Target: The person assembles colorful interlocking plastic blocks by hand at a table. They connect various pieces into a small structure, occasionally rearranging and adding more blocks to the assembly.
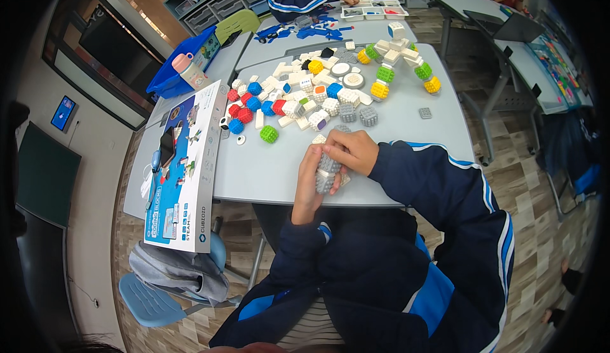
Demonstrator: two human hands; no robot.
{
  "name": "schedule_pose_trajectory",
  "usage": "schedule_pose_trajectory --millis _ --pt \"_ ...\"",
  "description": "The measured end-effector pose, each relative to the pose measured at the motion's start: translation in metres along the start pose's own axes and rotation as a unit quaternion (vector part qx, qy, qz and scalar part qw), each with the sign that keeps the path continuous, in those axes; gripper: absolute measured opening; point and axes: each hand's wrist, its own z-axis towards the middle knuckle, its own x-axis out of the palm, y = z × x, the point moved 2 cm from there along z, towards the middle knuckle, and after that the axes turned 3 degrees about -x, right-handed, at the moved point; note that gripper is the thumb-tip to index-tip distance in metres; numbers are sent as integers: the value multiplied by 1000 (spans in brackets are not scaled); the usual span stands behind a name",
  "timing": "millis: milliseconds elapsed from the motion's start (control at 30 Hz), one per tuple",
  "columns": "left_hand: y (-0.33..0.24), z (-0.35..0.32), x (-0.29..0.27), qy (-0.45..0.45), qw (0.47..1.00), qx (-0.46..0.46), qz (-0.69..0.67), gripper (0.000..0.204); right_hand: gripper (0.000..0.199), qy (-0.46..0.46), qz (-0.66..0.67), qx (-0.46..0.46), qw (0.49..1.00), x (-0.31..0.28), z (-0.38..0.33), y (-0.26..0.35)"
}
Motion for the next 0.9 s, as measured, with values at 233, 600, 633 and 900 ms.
schedule_pose_trajectory --millis 233,600,633,900 --pt "0 0 0 -9 1000 7 11 36 27 -91 9 5 996 -3 1 0" --pt "-5 -6 0 -13 999 -41 1 32 34 -58 58 68 994 -5 4 -8" --pt "-4 -6 0 -12 999 -42 5 33 34 -59 55 68 994 -5 3 -9" --pt "-4 -6 -1 -14 999 -43 20 35 33 -60 102 96 988 -4 3 -12"
